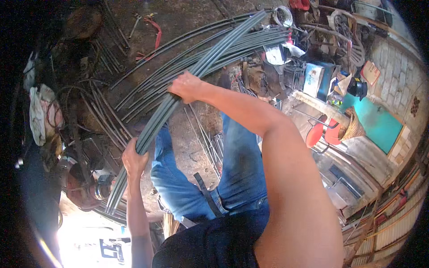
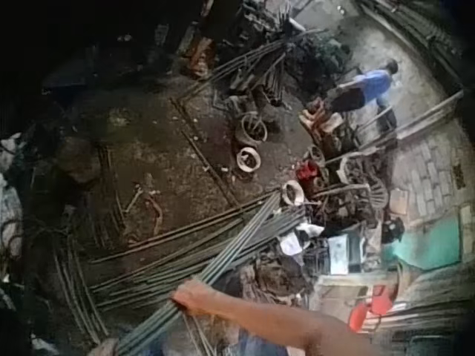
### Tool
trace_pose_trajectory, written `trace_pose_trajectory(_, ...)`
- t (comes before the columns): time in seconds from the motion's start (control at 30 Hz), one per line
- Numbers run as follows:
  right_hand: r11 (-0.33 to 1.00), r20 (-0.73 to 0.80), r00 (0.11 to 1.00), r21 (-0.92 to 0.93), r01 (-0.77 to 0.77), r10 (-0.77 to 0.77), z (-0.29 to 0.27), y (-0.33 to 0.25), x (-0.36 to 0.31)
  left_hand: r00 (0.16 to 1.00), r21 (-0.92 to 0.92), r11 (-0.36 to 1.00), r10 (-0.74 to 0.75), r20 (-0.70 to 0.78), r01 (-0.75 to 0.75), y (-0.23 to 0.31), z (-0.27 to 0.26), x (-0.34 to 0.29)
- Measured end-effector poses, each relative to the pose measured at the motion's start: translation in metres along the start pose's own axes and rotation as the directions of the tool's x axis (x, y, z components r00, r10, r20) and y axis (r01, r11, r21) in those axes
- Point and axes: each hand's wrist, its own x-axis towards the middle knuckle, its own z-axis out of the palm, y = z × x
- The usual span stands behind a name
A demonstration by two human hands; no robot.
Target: Gathering and bundling several metal rods together using plastic ties and tightening a metal clamp with a wrench.
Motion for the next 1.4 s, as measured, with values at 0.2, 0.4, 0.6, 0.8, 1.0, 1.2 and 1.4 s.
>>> trace_pose_trajectory(0.2, 0.977, -0.213, 0.975, 0.214, -0.019, 0.066, 0.135, 0.143, -0.051, 0.991, 0.113, 0.986, 0.113, 0.065, -0.12, 0.086, 0.103, 0.085)
trace_pose_trajectory(0.4, 0.956, -0.176, 0.97, 0.269, -0.115, 0.166, 0.232, 0.314, -0.084, 0.959, 0.245, 0.929, 0.254, 0.124, -0.277, 0.176, 0.231, 0.214)
trace_pose_trajectory(0.6, 0.937, -0.024, 0.952, 0.188, -0.295, 0.305, 0.304, 0.452, -0.118, 0.944, 0.269, 0.908, 0.288, 0.159, -0.322, 0.255, 0.347, 0.305)
trace_pose_trajectory(0.8, 0.944, -0.028, 0.948, 0.1, -0.314, 0.318, 0.324, 0.509, -0.137, 0.943, 0.251, 0.912, 0.296, 0.149, -0.326, 0.284, 0.412, 0.333)
trace_pose_trajectory(1.0, 0.948, -0.055, 0.947, 0.012, -0.318, 0.318, 0.334, 0.553, -0.117, 0.948, 0.227, 0.922, 0.293, 0.126, -0.315, 0.274, 0.447, 0.375)
trace_pose_trajectory(1.2, 0.939, -0.117, 0.932, 0.015, -0.343, 0.342, 0.34, 0.561, -0.082, 0.94, 0.298, 0.893, 0.34, 0.041, -0.336, 0.245, 0.455, 0.405)
trace_pose_trajectory(1.4, 0.899, -0.01, 0.902, -0.084, -0.43, 0.431, 0.368, 0.555, -0.055, 0.858, 0.418, 0.829, 0.479, -0.187, -0.372, 0.241, 0.447, 0.388)
